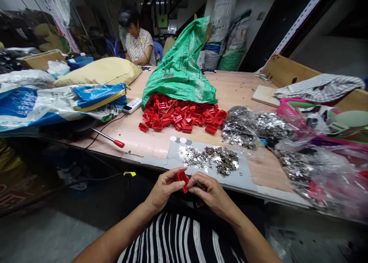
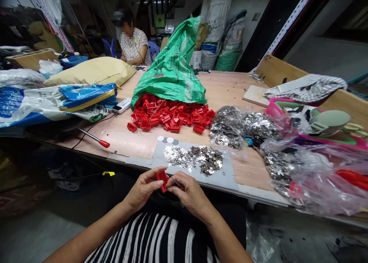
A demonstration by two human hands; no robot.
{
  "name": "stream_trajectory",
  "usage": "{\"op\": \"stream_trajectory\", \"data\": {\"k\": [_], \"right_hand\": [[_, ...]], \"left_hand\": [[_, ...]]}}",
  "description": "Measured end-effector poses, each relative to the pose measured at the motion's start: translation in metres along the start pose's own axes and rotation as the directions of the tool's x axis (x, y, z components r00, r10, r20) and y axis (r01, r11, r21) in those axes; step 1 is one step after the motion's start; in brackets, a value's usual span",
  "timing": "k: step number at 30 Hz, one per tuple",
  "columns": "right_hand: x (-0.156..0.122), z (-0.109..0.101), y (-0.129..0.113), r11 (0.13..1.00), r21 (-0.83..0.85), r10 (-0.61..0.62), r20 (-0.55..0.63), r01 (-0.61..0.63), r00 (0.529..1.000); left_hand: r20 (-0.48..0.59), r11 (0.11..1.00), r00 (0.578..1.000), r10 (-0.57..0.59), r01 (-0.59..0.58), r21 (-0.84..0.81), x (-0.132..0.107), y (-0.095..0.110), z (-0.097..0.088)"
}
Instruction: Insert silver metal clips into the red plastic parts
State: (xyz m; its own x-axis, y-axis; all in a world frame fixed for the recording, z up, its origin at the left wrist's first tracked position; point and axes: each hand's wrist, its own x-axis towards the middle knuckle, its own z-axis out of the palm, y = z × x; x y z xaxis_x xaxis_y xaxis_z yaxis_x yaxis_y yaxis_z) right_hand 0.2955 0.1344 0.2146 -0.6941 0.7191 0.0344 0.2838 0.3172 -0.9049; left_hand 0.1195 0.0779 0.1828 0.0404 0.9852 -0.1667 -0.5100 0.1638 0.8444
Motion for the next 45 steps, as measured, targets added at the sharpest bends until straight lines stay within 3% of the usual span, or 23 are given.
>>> {"op": "stream_trajectory", "data": {"k": [6,11,13,17,20,24,27,30,37,45], "right_hand": [[-0.006,-0.003,0.002,0.992,0.072,0.107,-0.075,-0.102,0.991],[-0.008,-0.005,0.014,0.991,-0.134,-0.004,-0.165,-0.018,0.986],[-0.007,-0.004,0.021,0.979,-0.203,-0.032,-0.180,-0.005,0.983],[-0.002,0.000,0.029,0.960,-0.278,-0.021,-0.225,-0.044,0.974],[0.003,0.002,0.030,0.944,-0.325,-0.030,-0.237,-0.051,0.971],[0.008,0.003,0.027,0.925,-0.379,-0.049,-0.213,-0.037,0.976],[0.011,0.003,0.026,0.923,-0.384,-0.042,-0.203,-0.040,0.978],[0.012,0.001,0.025,0.929,-0.370,-0.076,-0.204,-0.005,0.976],[0.011,0.000,0.017,0.950,-0.267,-0.209,-0.150,0.164,0.966],[0.009,-0.001,0.006,0.973,-0.189,-0.155,-0.116,0.132,0.981]], "left_hand": [[-0.002,0.998,0.999,0.053,-0.053,0.027,0.006,-0.004,0.000],[0.014,0.963,0.987,0.159,-0.158,0.217,0.016,0.000,-0.006],[0.027,0.897,0.971,0.236,-0.228,0.379,0.020,0.003,-0.010],[0.101,0.680,0.938,0.331,-0.312,0.664,0.031,0.008,-0.015],[0.160,0.593,0.920,0.358,-0.357,0.722,0.038,0.010,-0.016],[0.207,0.552,0.911,0.356,-0.384,0.741,0.045,0.010,-0.017],[0.194,0.581,0.925,0.327,-0.359,0.731,0.046,0.009,-0.019],[0.124,0.692,0.957,0.264,-0.277,0.666,0.045,0.009,-0.020],[0.079,0.961,0.995,0.063,-0.082,0.265,0.037,0.020,-0.007],[0.082,0.996,0.993,-0.079,0.082,-0.037,0.029,0.023,0.000]]}}
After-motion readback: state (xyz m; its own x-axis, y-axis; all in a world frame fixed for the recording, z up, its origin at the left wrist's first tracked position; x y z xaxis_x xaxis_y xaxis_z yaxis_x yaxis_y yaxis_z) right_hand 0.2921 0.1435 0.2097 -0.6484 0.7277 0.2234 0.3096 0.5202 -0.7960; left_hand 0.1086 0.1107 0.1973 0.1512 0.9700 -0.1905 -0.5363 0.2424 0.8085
